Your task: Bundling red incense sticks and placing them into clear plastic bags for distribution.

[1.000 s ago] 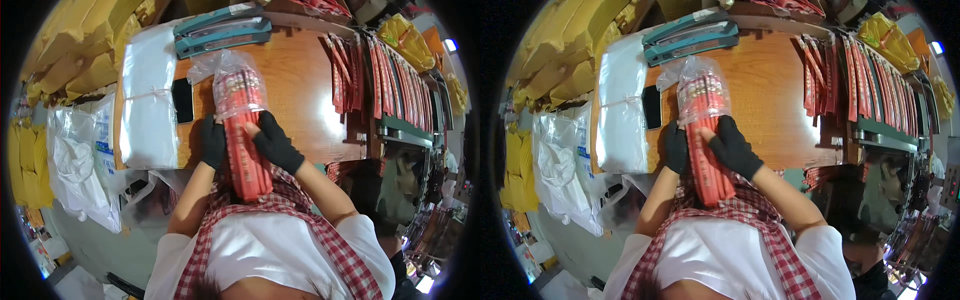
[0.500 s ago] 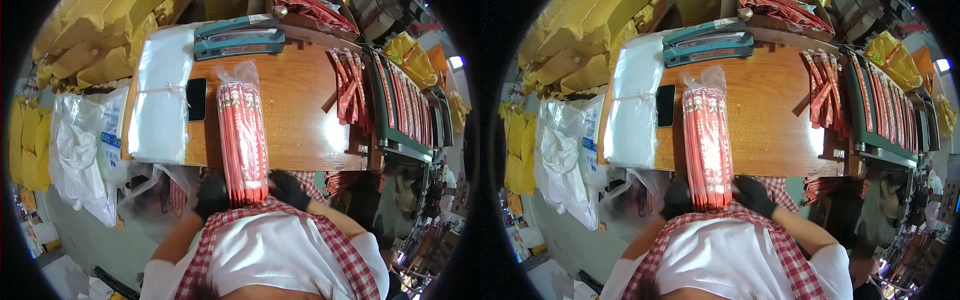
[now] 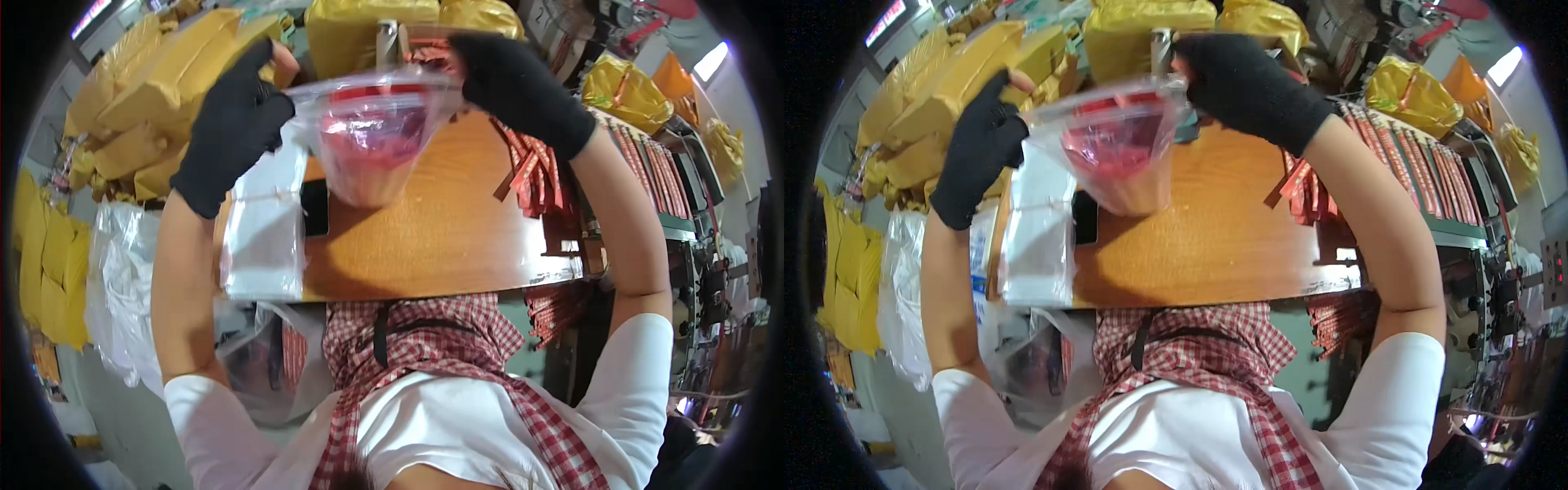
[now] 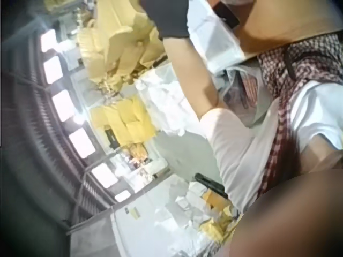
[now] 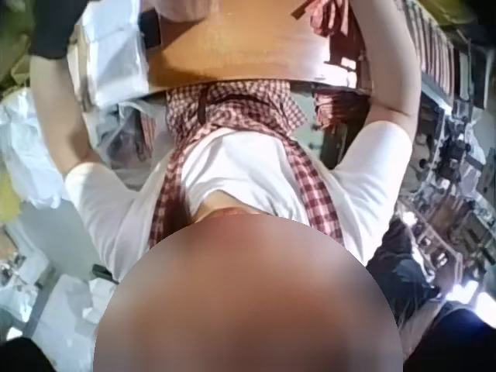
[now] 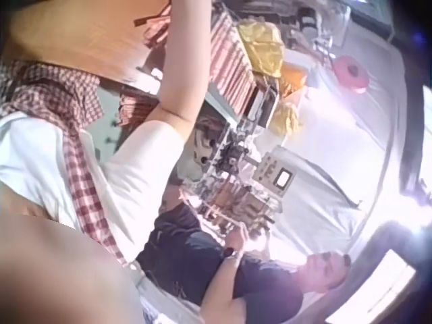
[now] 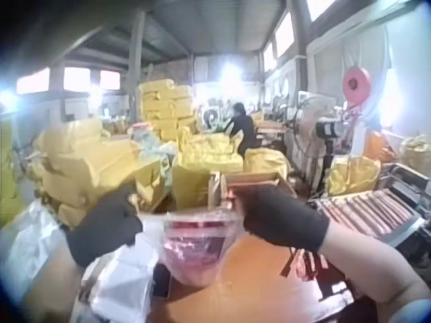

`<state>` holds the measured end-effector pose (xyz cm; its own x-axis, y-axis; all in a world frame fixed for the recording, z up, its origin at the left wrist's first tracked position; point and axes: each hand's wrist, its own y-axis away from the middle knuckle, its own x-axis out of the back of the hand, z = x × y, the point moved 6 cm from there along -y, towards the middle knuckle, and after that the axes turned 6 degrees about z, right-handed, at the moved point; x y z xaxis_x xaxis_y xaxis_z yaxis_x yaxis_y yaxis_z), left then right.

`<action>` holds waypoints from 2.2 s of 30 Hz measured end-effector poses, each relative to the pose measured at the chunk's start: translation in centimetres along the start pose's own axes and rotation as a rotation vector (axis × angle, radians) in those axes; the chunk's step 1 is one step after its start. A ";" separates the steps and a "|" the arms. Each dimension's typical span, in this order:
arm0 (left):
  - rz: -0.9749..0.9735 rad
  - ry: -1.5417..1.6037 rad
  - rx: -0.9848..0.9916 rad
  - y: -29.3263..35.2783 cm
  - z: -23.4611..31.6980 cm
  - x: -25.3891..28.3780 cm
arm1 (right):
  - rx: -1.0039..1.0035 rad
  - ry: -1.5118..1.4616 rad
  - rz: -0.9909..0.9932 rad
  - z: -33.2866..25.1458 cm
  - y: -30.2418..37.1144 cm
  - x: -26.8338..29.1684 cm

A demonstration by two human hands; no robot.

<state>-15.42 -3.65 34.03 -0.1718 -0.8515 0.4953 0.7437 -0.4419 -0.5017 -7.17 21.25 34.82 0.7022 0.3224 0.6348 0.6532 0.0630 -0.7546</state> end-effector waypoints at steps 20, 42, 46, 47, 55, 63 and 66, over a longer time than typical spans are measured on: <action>-0.374 0.650 0.093 4.8 -2.1 -3.4 | 0.625 0.155 0.226 -4.9 5.5 -2.1; -0.637 0.602 0.048 8.6 -15.5 -21.1 | 0.436 0.060 -0.040 -1.4 1.2 -0.4; -0.390 0.973 0.496 9.5 -13.0 -21.8 | 0.169 0.058 -0.179 5.4 1.5 -6.7; -0.328 0.996 0.511 9.7 -13.8 -21.8 | 0.025 0.216 -0.213 8.1 0.5 -8.9; -0.268 1.178 1.021 13.3 -22.7 -23.3 | -0.354 0.017 -0.158 17.3 2.3 -22.6; -0.247 1.263 1.091 8.9 -26.8 -27.8 | -0.079 0.083 -0.125 9.1 -8.0 -22.1; -0.167 1.437 1.111 7.8 -29.9 -25.1 | -0.081 0.115 -0.067 9.6 -5.1 -23.0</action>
<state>-24.62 5.86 -3.49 -0.1938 -0.6426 -0.7412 0.5954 -0.6776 0.4318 -29.36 22.61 22.52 0.6807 0.2097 0.7019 0.7175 0.0025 -0.6965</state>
